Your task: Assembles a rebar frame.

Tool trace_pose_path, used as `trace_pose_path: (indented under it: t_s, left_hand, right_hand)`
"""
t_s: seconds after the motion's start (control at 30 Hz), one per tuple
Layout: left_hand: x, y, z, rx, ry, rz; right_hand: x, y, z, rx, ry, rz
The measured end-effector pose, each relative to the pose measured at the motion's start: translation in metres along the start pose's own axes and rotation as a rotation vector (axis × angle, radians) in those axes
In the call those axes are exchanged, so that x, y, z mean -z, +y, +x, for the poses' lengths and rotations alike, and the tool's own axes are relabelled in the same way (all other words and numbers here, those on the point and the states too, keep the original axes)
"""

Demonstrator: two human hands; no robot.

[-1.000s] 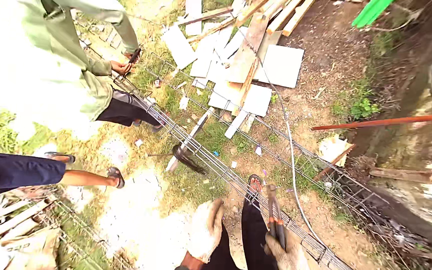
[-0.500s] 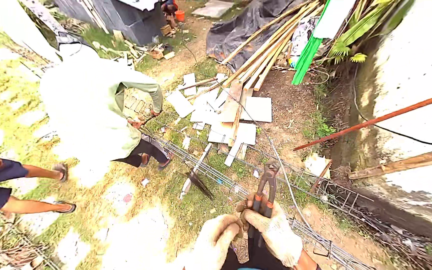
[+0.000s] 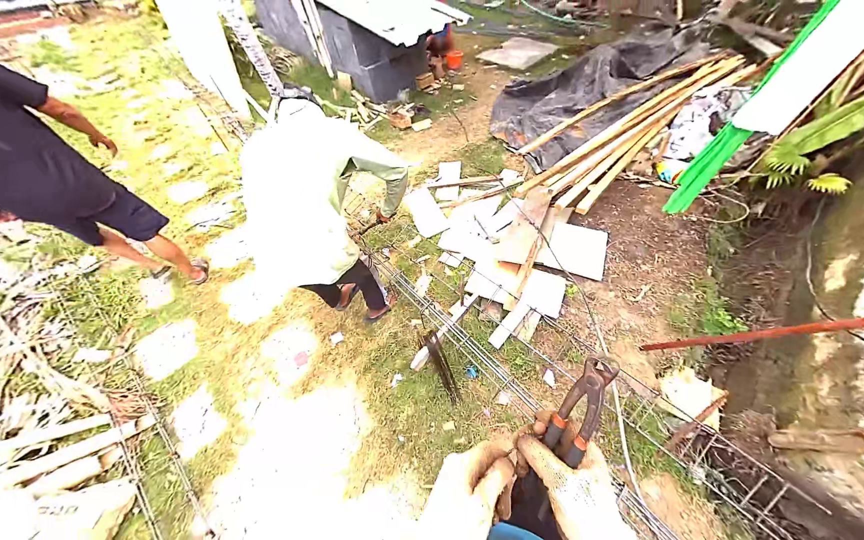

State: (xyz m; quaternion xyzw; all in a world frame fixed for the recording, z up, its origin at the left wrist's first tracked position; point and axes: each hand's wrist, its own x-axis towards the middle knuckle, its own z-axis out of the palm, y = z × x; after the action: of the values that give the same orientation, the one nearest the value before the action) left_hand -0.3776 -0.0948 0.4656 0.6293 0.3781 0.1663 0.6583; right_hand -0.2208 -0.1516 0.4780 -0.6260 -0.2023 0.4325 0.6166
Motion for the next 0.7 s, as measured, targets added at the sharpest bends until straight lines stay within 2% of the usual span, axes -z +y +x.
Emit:
trace_pose_path:
  t_s: [0.13,0.3,0.4,0.57,0.7]
  left_hand:
    - [0.019,-0.001,-0.007,0.003,-0.017,0.035]
    - [0.037,0.006,-0.015,0.077,-0.164,-0.030]
    - [0.038,0.001,-0.016,0.105,-0.196,-0.094]
    - [0.030,-0.011,-0.014,0.177,-0.145,-0.399]
    - [0.031,-0.019,-0.007,0.185,-0.064,-0.432]
  right_hand:
    - [-0.014,-0.002,0.005,0.056,-0.067,-0.051]
    - [-0.023,0.009,0.003,0.090,-0.075,-0.161]
    - [-0.020,0.010,0.002,0.074,-0.087,-0.176]
    - [-0.008,-0.001,0.014,0.051,-0.027,-0.144]
    - [-0.003,-0.016,0.014,0.013,0.052,-0.139]
